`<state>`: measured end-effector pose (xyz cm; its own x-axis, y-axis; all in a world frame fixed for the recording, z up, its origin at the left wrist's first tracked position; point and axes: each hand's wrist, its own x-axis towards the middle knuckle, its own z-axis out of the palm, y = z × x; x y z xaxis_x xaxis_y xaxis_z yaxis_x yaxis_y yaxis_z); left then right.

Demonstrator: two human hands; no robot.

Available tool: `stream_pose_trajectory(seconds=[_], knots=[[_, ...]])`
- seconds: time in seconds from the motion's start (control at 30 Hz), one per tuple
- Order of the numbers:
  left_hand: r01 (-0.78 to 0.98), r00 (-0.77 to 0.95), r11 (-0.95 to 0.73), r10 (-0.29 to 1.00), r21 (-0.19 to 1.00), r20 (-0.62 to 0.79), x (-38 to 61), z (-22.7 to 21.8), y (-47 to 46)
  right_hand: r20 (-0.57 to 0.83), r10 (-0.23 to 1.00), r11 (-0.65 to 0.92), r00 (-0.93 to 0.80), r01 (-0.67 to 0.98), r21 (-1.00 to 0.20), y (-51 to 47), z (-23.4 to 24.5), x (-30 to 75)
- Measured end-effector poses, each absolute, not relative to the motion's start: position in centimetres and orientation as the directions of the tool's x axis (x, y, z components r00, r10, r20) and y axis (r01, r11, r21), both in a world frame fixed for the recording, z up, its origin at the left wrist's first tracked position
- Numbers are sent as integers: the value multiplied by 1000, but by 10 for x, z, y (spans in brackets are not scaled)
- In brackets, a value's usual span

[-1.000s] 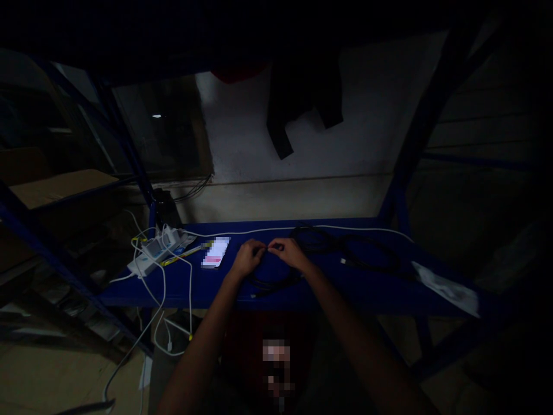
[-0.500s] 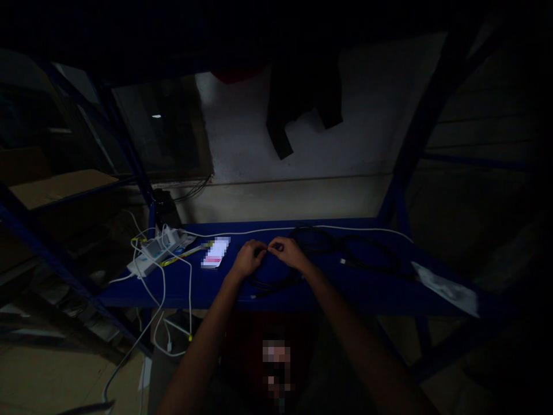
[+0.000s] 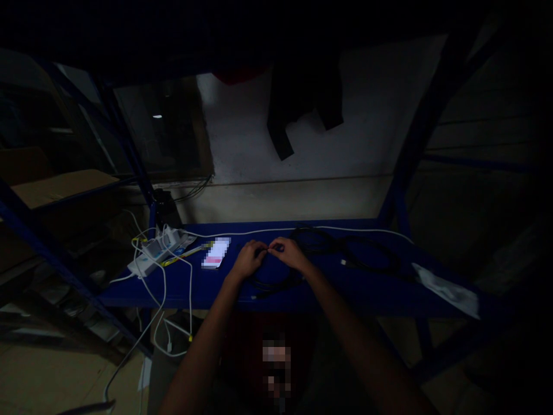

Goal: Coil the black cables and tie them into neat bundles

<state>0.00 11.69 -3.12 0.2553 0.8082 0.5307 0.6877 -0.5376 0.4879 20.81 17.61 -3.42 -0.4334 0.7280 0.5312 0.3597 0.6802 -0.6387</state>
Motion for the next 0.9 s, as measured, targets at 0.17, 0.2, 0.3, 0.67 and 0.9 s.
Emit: stream_pose_trajectory(seconds=[0.17, 0.2, 0.3, 0.67, 0.9], knots=[[666, 287, -581, 779, 469, 558, 2, -26, 112, 539, 733, 677, -415, 368, -638, 180, -38, 207], [665, 286, -583, 776, 467, 562, 2, -25, 112, 541, 733, 678, -412, 370, -636, 180, -38, 207], [672, 282, -578, 778, 463, 562, 3, -24, 110, 549, 726, 685, -413, 374, -625, 180, -39, 207], [676, 317, -599, 763, 431, 563, 6, -19, 104, 551, 730, 682, -404, 383, -623, 181, -39, 208], [662, 393, -644, 735, 384, 553, 9, -15, 101, 547, 731, 681, -409, 378, -627, 179, -38, 208]])
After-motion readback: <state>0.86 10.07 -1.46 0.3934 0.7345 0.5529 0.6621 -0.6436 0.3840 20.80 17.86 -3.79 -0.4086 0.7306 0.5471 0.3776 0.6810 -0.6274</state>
